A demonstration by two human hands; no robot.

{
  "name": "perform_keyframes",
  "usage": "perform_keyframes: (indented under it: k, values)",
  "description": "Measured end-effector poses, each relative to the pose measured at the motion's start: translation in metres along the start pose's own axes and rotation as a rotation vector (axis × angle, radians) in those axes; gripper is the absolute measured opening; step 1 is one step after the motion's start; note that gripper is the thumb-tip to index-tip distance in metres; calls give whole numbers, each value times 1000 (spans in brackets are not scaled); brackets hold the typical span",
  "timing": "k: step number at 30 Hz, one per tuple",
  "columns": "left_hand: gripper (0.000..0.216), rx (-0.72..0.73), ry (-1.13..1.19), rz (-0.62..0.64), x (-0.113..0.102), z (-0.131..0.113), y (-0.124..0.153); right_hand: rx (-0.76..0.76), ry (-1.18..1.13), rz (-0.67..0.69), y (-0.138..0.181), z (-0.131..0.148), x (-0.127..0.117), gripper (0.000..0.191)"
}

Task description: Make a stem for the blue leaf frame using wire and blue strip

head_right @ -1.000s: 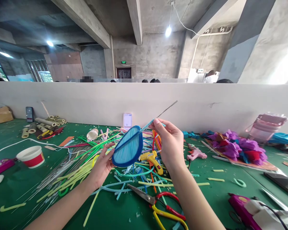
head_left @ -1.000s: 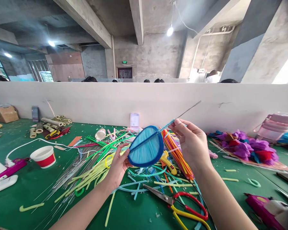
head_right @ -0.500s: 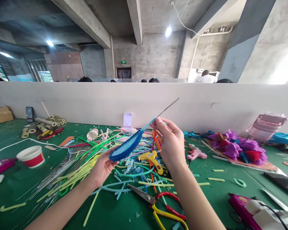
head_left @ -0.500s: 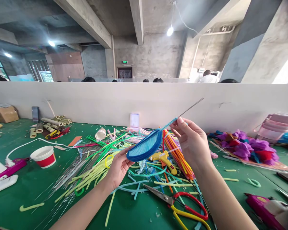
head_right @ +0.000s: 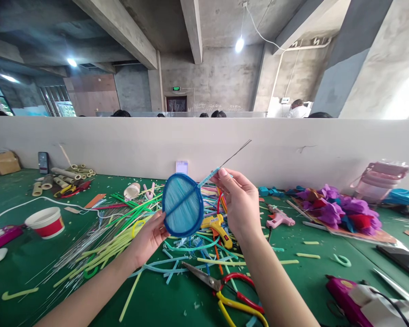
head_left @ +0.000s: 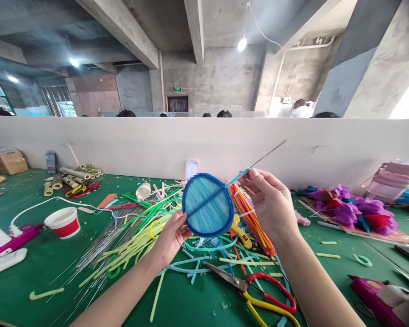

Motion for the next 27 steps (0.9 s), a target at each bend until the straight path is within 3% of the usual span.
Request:
perform_keyframes:
  k: [8,16,21,25,27]
  values:
    - [42,81,-130,36,0,-8,-1,67,-1,-45,-1,-3,-1,29]
    - [42,206,-273,122,3,-13,2,46,-40,-70,0,-2,-3,19]
    - [35,176,-192,142,5,-14,1,37,-38,-84,0,1,-5,15]
    - [49,136,-100,176,7,-14,0,-17,-33,-106,0,8,-6,14]
    - [37,113,-36,138,4,-13,-1,-29,-27,-107,0,10,-7,13]
Point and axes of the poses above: each hand's wrist, its own y-axis away from the middle knuckle, its own x-axis out of the palm, z = x × y, the point moved 6 cm from there along -y, towards the middle knuckle, and after that the axes turned 12 degrees about x, right-handed, at the moved point
